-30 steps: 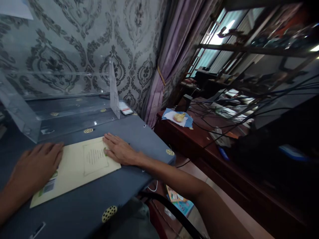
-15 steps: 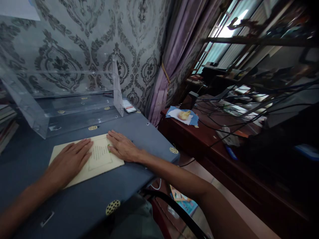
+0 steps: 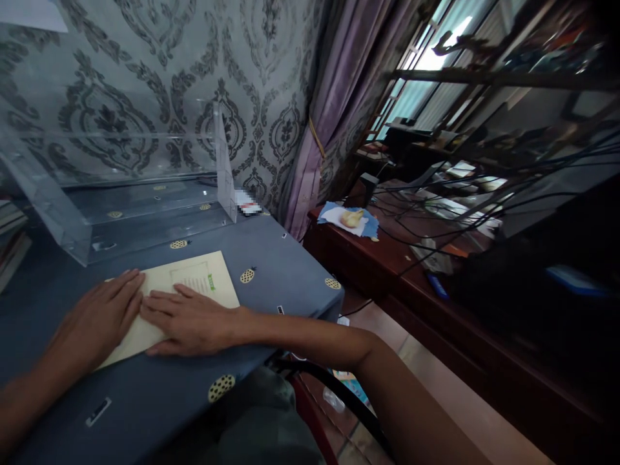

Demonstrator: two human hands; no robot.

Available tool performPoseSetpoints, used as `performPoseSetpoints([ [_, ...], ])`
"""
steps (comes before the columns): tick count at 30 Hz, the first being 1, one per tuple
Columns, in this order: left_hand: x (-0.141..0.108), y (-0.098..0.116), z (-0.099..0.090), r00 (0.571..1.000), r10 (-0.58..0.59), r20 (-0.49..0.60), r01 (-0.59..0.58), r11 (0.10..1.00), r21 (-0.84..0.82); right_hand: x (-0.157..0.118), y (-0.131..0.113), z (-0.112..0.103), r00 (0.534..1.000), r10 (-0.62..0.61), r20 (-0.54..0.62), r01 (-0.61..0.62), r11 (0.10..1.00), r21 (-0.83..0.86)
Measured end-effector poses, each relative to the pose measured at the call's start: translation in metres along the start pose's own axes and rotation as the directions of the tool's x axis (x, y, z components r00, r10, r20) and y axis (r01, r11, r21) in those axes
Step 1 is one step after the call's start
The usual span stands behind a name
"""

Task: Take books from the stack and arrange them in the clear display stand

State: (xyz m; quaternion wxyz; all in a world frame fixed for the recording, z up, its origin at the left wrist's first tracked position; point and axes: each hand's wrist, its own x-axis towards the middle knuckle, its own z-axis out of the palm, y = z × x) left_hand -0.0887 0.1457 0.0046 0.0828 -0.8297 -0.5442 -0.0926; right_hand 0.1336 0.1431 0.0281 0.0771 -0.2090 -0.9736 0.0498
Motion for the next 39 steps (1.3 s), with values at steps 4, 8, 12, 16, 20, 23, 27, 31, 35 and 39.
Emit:
performPoseSetpoints([
  [4,-0.002,-0.002,0.0,1.0,-0.004,-0.01,0.004,1.0,-0.007,-0.008,0.003,0.008,0.999,0.044,-0.008,-0.044,0.999,0.004],
  [8,-0.001,0.004,-0.006,0.999,-0.037,-0.013,0.036,0.999,-0.024,-0.04,0.022,0.007,0.992,0.124,-0.021,-0.122,0.991,0.055],
  [12,-0.002,0.013,-0.014,0.998,-0.058,0.004,0.058,0.998,-0.021,-0.072,0.04,0.009,0.973,0.219,-0.072,-0.208,0.968,0.138],
  [16,-0.011,0.025,-0.017,0.982,0.179,0.054,-0.172,0.978,-0.115,-0.086,0.051,0.012,0.969,0.209,-0.132,-0.185,0.968,0.171],
  [20,-0.017,0.041,-0.02,0.954,0.292,0.068,-0.282,0.95,-0.135,-0.085,0.052,0.008,0.977,0.163,-0.139,-0.15,0.984,0.098],
  [23,-0.016,0.049,-0.023,0.946,0.317,0.066,-0.312,0.947,-0.072,-0.083,0.051,0.005,0.981,0.119,-0.154,-0.111,0.992,0.058],
  [27,-0.011,0.053,-0.031,0.945,0.318,0.071,-0.316,0.948,-0.038,-0.075,0.058,0.0,0.97,0.125,-0.209,-0.095,0.985,0.146],
  [31,-0.003,0.053,-0.038,0.968,0.235,0.087,-0.233,0.972,-0.031,-0.061,0.071,-0.002,0.91,0.289,-0.298,-0.187,0.926,0.326],
  [35,0.003,0.05,-0.041,0.989,0.145,0.035,-0.144,0.989,-0.027,-0.051,0.081,0.0,0.817,0.439,-0.375,-0.188,0.816,0.546],
  [39,0.004,0.046,-0.041,0.991,0.129,-0.016,-0.13,0.989,-0.069,-0.051,0.085,0.003,0.813,0.481,-0.328,-0.09,0.66,0.746],
])
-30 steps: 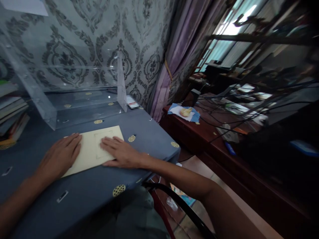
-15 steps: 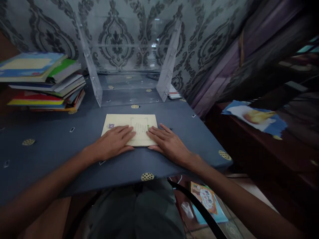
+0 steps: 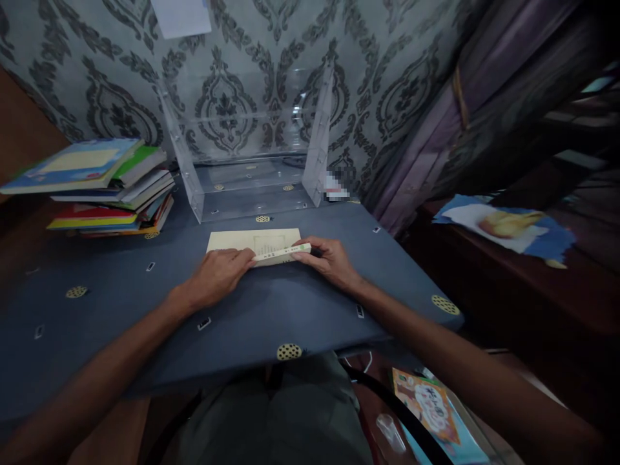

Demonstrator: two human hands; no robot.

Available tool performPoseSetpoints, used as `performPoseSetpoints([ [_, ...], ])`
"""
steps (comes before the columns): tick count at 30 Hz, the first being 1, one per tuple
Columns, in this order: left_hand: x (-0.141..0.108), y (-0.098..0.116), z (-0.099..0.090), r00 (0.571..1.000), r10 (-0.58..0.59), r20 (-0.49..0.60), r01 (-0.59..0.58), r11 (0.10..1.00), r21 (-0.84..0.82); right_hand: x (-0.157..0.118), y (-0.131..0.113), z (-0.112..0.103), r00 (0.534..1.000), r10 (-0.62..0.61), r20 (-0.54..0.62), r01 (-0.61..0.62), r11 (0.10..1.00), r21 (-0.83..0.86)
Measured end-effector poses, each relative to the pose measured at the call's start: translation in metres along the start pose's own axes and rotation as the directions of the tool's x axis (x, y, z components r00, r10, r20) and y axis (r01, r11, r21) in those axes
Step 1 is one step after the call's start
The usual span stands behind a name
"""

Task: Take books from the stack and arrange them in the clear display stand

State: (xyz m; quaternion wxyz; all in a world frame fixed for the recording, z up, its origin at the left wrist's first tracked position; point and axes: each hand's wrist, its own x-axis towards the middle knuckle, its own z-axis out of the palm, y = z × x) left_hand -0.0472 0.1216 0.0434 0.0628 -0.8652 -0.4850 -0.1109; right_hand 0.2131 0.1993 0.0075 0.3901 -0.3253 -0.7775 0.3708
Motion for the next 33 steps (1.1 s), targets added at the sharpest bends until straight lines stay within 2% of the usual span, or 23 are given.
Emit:
performPoseSetpoints([
  [6,-0.005,-0.008,-0.015,0.989,-0.084,-0.118,0.058,0.976,-0.209,0.006,0.005,-0.001,0.998,0.036,0.049,-0.044,0.986,0.158],
  [9,-0.008,-0.012,-0.031,0.971,-0.203,-0.122,0.149,0.924,-0.353,0.015,0.008,0.0,0.999,0.035,0.028,-0.04,0.974,0.222],
  [12,-0.009,-0.017,-0.046,0.94,-0.315,-0.134,0.219,0.855,-0.471,0.027,0.009,0.004,0.996,0.094,0.011,-0.092,0.933,0.349],
  [14,-0.009,-0.02,-0.051,0.914,-0.378,-0.148,0.246,0.805,-0.54,0.036,0.008,0.009,0.989,0.149,-0.019,-0.123,0.874,0.47],
  [17,-0.008,-0.024,-0.056,0.87,-0.464,-0.165,0.261,0.718,-0.645,0.05,0.002,0.02,0.974,0.222,-0.043,-0.137,0.731,0.668],
  [19,-0.008,-0.027,-0.057,0.835,-0.519,-0.182,0.246,0.649,-0.72,0.057,-0.004,0.029,0.971,0.239,-0.018,-0.142,0.634,0.76],
  [21,-0.008,-0.029,-0.058,0.783,-0.593,-0.187,0.227,0.553,-0.802,0.059,-0.011,0.038,0.975,0.221,0.025,-0.153,0.581,0.8],
  [25,-0.001,-0.027,-0.054,0.664,-0.741,-0.1,0.152,0.265,-0.952,0.053,-0.022,0.051,0.967,0.161,0.196,-0.253,0.569,0.783],
  [28,0.006,-0.02,-0.041,0.622,-0.783,-0.009,0.044,0.046,-0.998,0.046,-0.023,0.05,0.949,0.186,0.254,-0.315,0.558,0.768],
  [30,0.009,-0.015,-0.028,0.612,-0.791,0.013,-0.006,-0.021,-1.0,0.042,-0.021,0.048,0.944,0.22,0.245,-0.327,0.551,0.768],
  [33,0.006,-0.01,-0.009,0.611,-0.791,0.002,0.005,0.001,-1.0,0.038,-0.017,0.044,0.93,0.267,0.252,-0.36,0.531,0.767],
])
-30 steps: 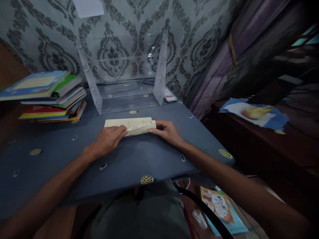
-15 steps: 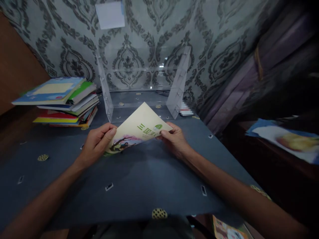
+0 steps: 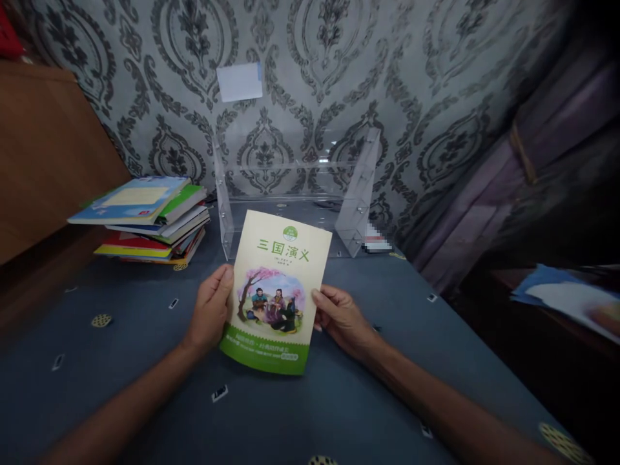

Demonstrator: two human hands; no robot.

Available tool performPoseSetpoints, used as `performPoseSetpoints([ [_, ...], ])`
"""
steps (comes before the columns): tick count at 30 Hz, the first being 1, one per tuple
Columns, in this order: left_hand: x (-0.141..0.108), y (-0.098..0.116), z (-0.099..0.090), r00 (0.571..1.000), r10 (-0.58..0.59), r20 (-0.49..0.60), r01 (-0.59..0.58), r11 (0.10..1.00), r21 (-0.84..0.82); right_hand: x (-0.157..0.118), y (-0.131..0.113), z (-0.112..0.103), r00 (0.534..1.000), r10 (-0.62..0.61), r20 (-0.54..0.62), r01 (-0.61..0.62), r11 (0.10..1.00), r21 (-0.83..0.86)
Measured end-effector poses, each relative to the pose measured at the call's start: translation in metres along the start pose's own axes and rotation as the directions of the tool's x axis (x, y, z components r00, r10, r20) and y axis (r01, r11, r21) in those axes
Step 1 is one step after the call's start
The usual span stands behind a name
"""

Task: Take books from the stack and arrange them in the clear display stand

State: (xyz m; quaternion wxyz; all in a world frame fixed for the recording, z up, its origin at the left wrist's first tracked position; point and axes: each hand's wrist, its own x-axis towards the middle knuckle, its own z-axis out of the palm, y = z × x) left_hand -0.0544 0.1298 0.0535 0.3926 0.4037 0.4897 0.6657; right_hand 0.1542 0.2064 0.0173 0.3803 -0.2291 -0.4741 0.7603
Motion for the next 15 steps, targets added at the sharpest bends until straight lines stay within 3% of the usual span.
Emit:
performPoseSetpoints([
  [5,-0.007,-0.018,-0.006,1.0,0.017,0.001,-0.017,0.991,0.134,-0.002,0.0,-0.005,0.997,0.073,-0.014,-0.073,0.997,0.016],
  [15,-0.01,-0.019,-0.011,0.987,0.125,0.102,-0.158,0.877,0.454,-0.004,-0.003,-0.008,0.994,0.094,0.057,-0.097,0.994,0.056],
])
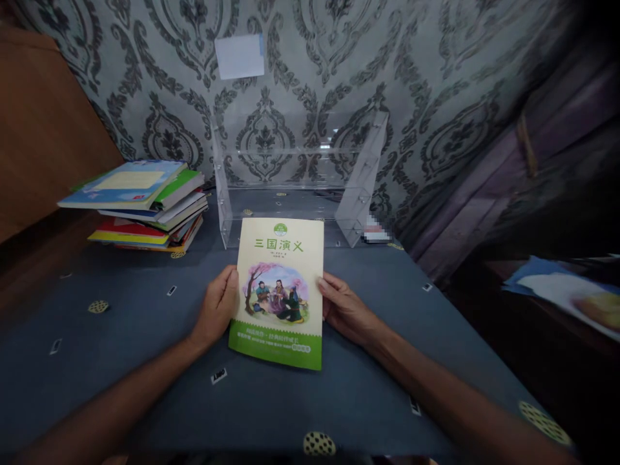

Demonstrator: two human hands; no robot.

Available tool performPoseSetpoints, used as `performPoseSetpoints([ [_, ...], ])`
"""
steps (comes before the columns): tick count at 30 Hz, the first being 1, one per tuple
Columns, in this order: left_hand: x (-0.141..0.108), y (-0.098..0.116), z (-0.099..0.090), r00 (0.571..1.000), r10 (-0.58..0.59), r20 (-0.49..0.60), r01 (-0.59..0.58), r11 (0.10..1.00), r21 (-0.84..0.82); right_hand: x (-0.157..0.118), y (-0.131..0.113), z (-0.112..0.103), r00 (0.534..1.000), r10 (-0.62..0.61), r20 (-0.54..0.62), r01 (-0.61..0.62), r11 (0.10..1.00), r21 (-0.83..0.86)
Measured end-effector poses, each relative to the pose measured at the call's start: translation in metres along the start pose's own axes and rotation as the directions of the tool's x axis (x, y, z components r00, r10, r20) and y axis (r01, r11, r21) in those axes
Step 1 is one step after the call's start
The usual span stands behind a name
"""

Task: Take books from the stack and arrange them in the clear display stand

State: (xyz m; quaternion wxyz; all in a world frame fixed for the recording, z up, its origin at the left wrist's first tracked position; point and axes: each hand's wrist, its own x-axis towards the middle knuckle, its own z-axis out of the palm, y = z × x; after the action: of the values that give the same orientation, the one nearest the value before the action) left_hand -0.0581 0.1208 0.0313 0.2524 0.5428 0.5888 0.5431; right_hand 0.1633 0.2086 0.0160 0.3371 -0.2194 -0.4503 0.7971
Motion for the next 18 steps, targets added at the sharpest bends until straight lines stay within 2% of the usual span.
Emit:
performPoseSetpoints([
  [6,-0.0012,-0.0021,0.0006,0.998,0.014,0.06,-0.018,0.998,0.055,-0.0007,-0.0012,-0.0026,1.0,0.019,-0.013,-0.018,0.999,0.03],
  [12,-0.0012,-0.0024,0.0005,0.998,0.021,0.055,-0.026,0.995,0.093,-0.002,-0.0013,-0.0034,0.999,0.035,-0.008,-0.035,0.999,0.03],
  [18,-0.0031,-0.0008,0.002,0.995,-0.027,0.096,0.023,0.999,0.041,-0.0015,-0.0017,-0.0044,0.999,0.034,-0.017,-0.033,0.999,0.014],
])
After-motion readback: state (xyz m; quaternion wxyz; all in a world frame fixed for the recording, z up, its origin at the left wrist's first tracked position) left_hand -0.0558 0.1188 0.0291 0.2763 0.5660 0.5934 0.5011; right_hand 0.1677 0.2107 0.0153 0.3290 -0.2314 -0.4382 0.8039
